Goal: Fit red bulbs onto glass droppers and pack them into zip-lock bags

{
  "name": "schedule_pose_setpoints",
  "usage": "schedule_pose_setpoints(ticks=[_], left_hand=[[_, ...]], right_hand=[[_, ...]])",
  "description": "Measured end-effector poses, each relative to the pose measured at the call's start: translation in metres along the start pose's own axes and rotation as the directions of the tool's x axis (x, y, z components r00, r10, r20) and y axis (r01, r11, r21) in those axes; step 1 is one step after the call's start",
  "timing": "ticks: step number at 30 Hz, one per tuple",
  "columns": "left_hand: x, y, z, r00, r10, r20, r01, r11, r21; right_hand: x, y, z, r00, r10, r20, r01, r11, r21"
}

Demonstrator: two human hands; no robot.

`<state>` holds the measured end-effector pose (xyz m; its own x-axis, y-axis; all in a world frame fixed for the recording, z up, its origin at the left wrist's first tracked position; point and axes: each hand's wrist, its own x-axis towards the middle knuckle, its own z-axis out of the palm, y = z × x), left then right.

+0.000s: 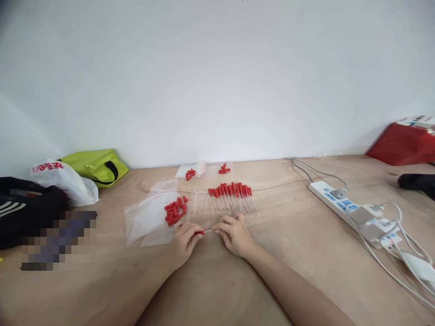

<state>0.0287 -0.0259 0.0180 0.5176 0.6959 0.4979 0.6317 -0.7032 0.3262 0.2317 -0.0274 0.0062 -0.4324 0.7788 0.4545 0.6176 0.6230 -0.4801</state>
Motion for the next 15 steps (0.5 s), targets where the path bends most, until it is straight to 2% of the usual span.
schedule_pose_setpoints(ticks=[6,15], left_hand=[[0.0002,0.0024,-0.0016,0.997,0.068,0.021,-0.068,0.997,-0.025],[-0.0003,-0.0008,0.0001,0.997,0.080,-0.005,-0.080,0.996,-0.034]], right_hand=[[0.0011,0.0016,-0.0010,0.999,-0.038,0.002,0.038,0.997,-0.063],[0.0005,-0.0074,-0.0022,0.998,-0.057,0.001,0.056,0.980,-0.191]])
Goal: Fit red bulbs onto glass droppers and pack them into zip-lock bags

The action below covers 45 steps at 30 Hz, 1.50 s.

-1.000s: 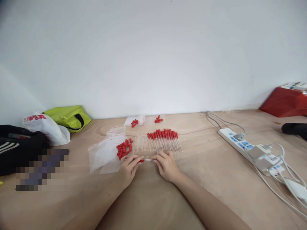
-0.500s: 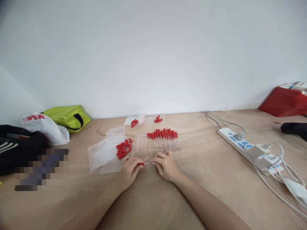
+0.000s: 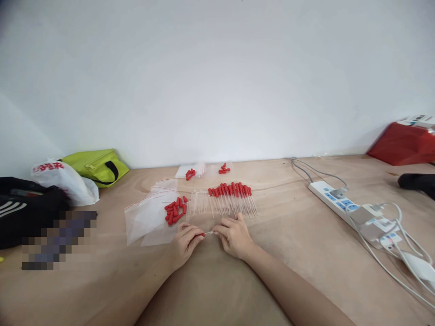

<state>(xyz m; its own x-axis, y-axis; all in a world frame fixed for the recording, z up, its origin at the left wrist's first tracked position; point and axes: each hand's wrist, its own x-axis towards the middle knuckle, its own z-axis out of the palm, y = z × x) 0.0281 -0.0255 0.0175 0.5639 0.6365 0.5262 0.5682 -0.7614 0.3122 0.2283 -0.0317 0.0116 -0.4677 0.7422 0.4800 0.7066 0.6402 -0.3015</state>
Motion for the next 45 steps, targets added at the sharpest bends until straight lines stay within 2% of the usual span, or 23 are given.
schedule_pose_setpoints(ticks=[11,20,31,36,40,42,43,45], left_hand=[[0.000,0.001,-0.001,0.999,-0.001,0.040,0.001,1.000,-0.004],[0.000,0.004,-0.002,0.996,0.026,0.089,-0.028,0.999,0.016],[0.000,0.003,0.000,0.997,0.037,0.070,-0.040,0.998,0.040],[-0.002,0.002,0.000,1.000,-0.002,-0.022,0.003,0.999,0.047],[-0.002,-0.004,-0.008,0.999,0.044,-0.017,-0.043,0.997,0.064],[-0.004,-0.010,-0.016,0.999,0.033,0.002,-0.033,0.995,0.099],[-0.006,-0.013,-0.020,1.000,0.014,0.015,-0.015,0.993,0.116],[-0.009,-0.020,-0.028,0.999,-0.032,0.041,0.027,0.993,0.119]], right_hand=[[-0.002,-0.004,0.003,0.999,-0.010,0.035,0.011,1.000,-0.010],[0.001,-0.011,0.006,0.996,0.039,0.076,-0.044,0.997,0.061],[0.006,-0.015,0.010,0.982,0.118,0.150,-0.134,0.985,0.105],[0.012,-0.012,0.001,0.990,0.015,0.139,-0.020,0.999,0.040],[0.012,-0.007,-0.005,0.986,-0.052,0.156,0.055,0.998,-0.021],[0.012,0.001,-0.007,0.993,0.035,0.117,-0.032,0.999,-0.021],[0.012,0.007,-0.007,0.990,0.125,0.070,-0.124,0.992,-0.020],[0.016,0.020,-0.008,0.935,0.349,-0.055,-0.350,0.937,-0.010]])
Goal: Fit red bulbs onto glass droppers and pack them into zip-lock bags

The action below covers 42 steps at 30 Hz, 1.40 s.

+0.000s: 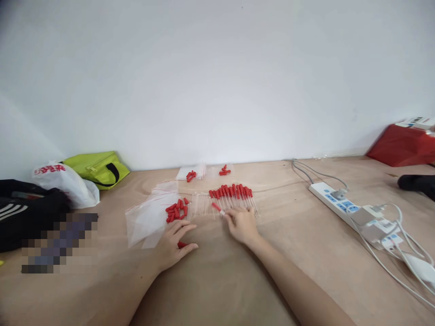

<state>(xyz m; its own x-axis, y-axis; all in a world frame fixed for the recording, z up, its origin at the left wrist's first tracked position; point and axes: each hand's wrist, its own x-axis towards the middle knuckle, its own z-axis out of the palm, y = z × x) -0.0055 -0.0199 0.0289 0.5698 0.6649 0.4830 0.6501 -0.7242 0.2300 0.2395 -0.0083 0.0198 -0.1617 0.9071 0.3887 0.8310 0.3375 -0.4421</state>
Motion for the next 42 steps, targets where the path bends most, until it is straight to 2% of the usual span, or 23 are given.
schedule_pose_setpoints(ticks=[2,5,9,14,16,18,21,23,25,28,34,42], left_hand=[[-0.003,-0.007,-0.006,0.999,-0.040,0.031,0.041,0.999,-0.024],[-0.005,-0.012,-0.015,0.986,-0.094,0.138,0.104,0.992,-0.069],[-0.002,-0.013,-0.029,0.925,-0.132,0.356,0.190,0.973,-0.132],[-0.001,-0.019,-0.041,0.859,-0.211,0.467,0.317,0.935,-0.161],[-0.002,-0.021,-0.038,0.861,-0.227,0.455,0.335,0.926,-0.171],[-0.002,-0.018,-0.030,0.886,-0.255,0.386,0.346,0.920,-0.185],[0.000,-0.006,-0.010,0.914,-0.318,0.252,0.374,0.900,-0.222],[0.002,0.006,0.003,0.933,-0.271,0.238,0.331,0.906,-0.265],[0.005,0.015,0.012,0.957,-0.164,0.239,0.234,0.924,-0.302],[0.008,0.020,0.017,0.971,-0.079,0.226,0.150,0.938,-0.314],[0.007,0.017,0.016,0.976,-0.075,0.205,0.134,0.947,-0.291],[0.008,0.021,0.012,0.981,-0.041,0.192,0.100,0.946,-0.308]], right_hand=[[0.011,0.011,-0.001,0.969,0.214,-0.123,-0.216,0.976,-0.005],[0.025,0.022,-0.001,0.893,0.386,-0.233,-0.402,0.915,-0.027],[0.037,0.023,0.004,0.851,0.454,-0.263,-0.484,0.873,-0.062],[0.044,0.024,0.013,0.831,0.484,-0.273,-0.523,0.848,-0.089],[0.044,0.026,0.014,0.829,0.477,-0.291,-0.521,0.848,-0.096],[0.043,0.024,0.015,0.843,0.433,-0.319,-0.487,0.867,-0.109],[0.040,0.011,0.019,0.899,0.303,-0.317,-0.360,0.922,-0.140],[0.038,-0.004,0.024,0.942,0.216,-0.256,-0.261,0.953,-0.156],[0.038,-0.021,0.030,0.969,0.173,-0.177,-0.203,0.965,-0.167],[0.040,-0.040,0.038,0.973,0.210,-0.093,-0.225,0.953,-0.205],[0.051,-0.052,0.044,0.938,0.346,-0.015,-0.335,0.898,-0.286],[0.056,-0.064,0.045,0.943,0.330,0.042,-0.286,0.869,-0.403]])
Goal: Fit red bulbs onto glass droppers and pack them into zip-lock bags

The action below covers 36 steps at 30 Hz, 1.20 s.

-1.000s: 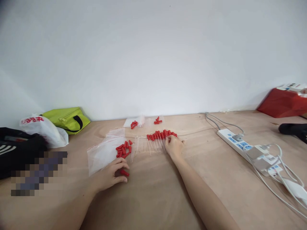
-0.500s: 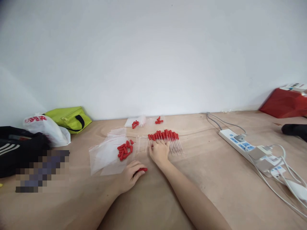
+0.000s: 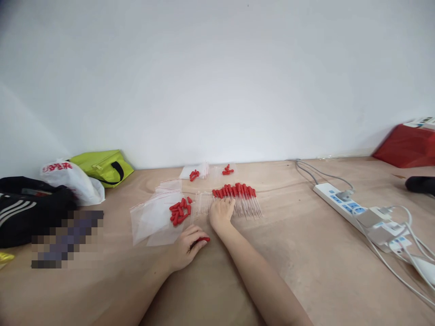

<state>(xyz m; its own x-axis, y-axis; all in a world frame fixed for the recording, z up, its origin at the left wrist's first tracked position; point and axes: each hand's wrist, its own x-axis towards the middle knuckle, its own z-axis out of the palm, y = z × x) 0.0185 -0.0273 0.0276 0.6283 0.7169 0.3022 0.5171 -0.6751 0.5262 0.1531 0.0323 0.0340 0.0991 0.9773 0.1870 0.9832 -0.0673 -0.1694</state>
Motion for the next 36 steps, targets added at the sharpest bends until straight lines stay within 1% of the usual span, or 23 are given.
schedule_pose_setpoints(ticks=[3,6,9,12,14,17,21,25,31,36], left_hand=[[0.000,-0.002,0.000,0.999,-0.003,-0.032,0.002,1.000,-0.013],[-0.001,-0.003,0.000,0.998,-0.021,-0.058,0.020,1.000,-0.012],[-0.001,-0.004,0.002,0.995,-0.067,-0.078,0.069,0.997,0.033],[0.001,-0.006,0.005,0.990,-0.080,-0.114,0.089,0.993,0.072],[0.005,-0.009,0.008,0.989,-0.056,-0.139,0.068,0.994,0.085],[0.012,-0.014,0.011,0.984,-0.007,-0.179,0.023,0.996,0.088],[0.015,-0.016,0.014,0.975,0.022,-0.221,-0.007,0.998,0.068],[0.012,-0.015,0.014,0.974,0.016,-0.227,-0.004,0.999,0.053],[0.012,-0.011,0.011,0.972,-0.012,-0.233,0.015,1.000,0.008],[0.012,-0.010,0.011,0.979,0.002,-0.206,-0.001,1.000,0.008]], right_hand=[[-0.006,0.008,0.001,0.997,-0.053,-0.061,0.055,0.998,0.019],[-0.016,0.032,0.005,0.971,-0.157,-0.178,0.169,0.984,0.054],[-0.030,0.064,0.011,0.919,-0.289,-0.269,0.336,0.931,0.146],[-0.044,0.090,0.014,0.837,-0.440,-0.326,0.527,0.809,0.260],[-0.052,0.099,0.013,0.795,-0.500,-0.343,0.596,0.748,0.292],[-0.058,0.100,0.011,0.772,-0.534,-0.344,0.629,0.716,0.302],[-0.058,0.092,0.010,0.769,-0.545,-0.334,0.637,0.695,0.334],[-0.057,0.088,0.010,0.766,-0.557,-0.321,0.642,0.694,0.326],[-0.058,0.089,0.009,0.766,-0.552,-0.328,0.641,0.690,0.335],[-0.057,0.090,0.009,0.747,-0.589,-0.308,0.664,0.670,0.331]])
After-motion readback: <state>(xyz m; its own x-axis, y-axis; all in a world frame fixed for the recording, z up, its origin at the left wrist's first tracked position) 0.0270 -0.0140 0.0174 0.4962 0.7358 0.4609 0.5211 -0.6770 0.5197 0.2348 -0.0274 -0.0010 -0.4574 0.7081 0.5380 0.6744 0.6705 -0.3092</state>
